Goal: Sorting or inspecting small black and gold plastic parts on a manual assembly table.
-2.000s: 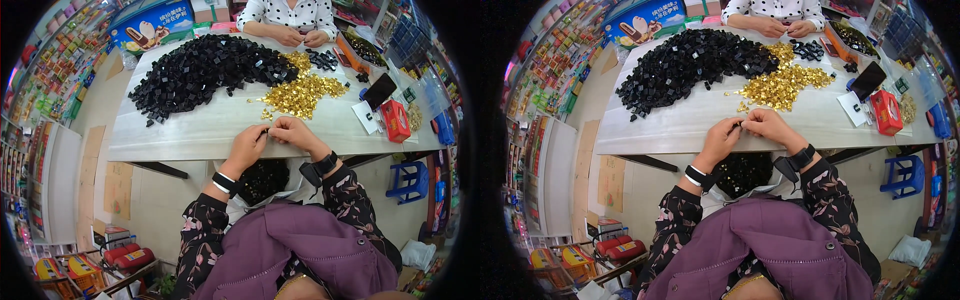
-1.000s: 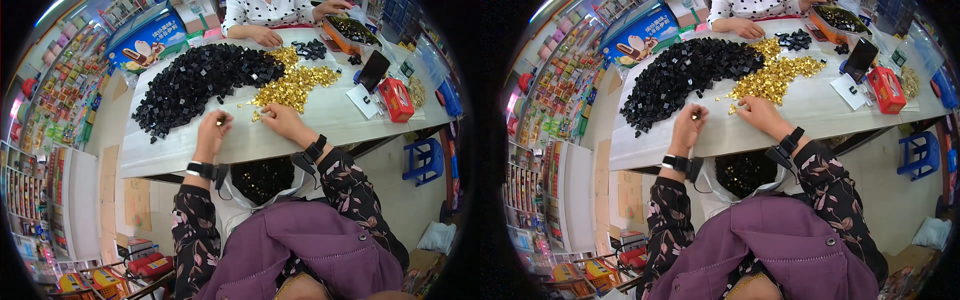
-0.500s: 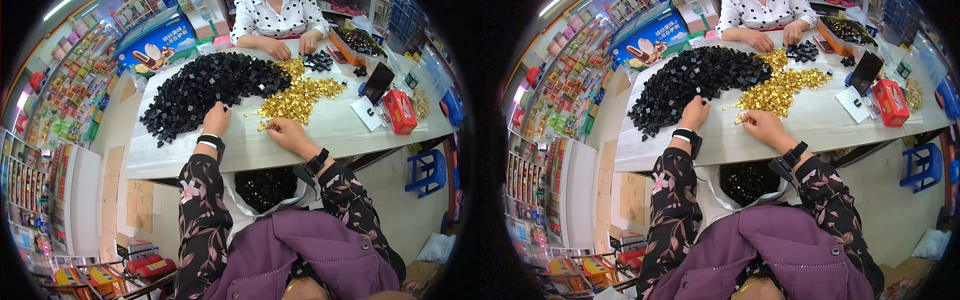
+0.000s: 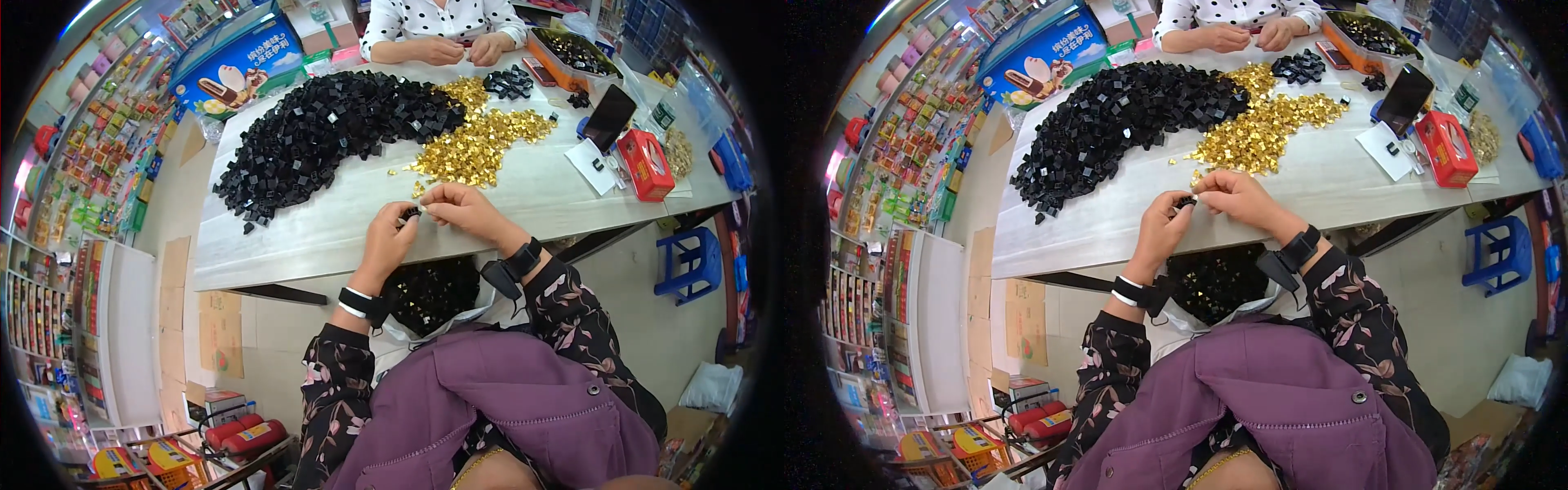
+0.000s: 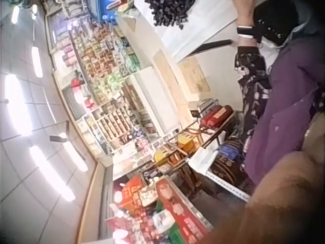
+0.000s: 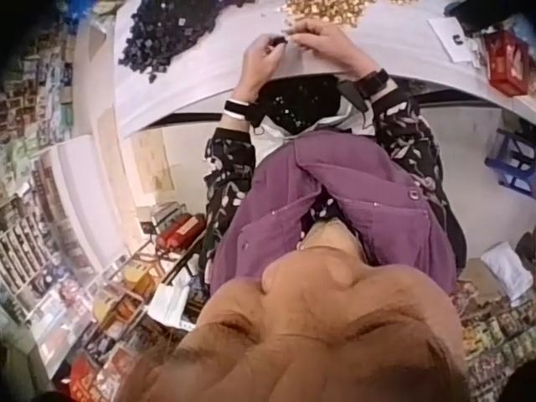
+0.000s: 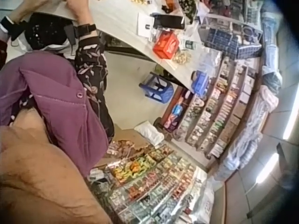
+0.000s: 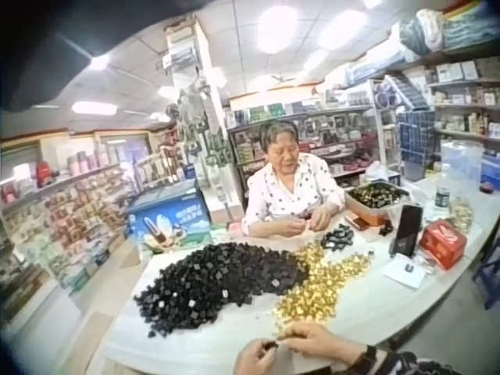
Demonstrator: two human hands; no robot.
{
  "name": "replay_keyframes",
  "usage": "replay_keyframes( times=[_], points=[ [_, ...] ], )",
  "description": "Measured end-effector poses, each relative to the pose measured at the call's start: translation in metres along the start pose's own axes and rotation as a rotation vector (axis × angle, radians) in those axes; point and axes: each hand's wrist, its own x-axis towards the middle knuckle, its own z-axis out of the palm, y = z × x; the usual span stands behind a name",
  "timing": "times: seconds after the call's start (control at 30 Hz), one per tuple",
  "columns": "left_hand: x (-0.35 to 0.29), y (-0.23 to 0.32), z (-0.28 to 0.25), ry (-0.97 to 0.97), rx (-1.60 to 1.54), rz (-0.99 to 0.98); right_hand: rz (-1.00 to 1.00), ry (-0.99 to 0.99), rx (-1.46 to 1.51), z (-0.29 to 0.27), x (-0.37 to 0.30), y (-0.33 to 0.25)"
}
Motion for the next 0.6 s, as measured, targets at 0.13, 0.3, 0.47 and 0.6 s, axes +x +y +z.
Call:
replay_keyframes(
  times=[0.13,0.3,0.47,0.6],
  points=[
    [-0.002,0.004,0.0,0.014,-0.002,0.066,0.043,-0.022,0.003,0.004,-0.002,0.004],
    [-0.007,-0.001,0.005,-0.026,-0.101,0.08,0.106,-0.002,-0.021,0.008,-0.003,-0.003],
    [-0.009,-0.001,0.007,-0.021,-0.066,0.084,0.066,0.026,-0.234,0.004,0.0,0.001],
    [-0.009,-0.001,0.006,-0.021,-0.072,0.092,0.138,-0.007,-0.273,0.004,0.001,-0.008]
  ],
)
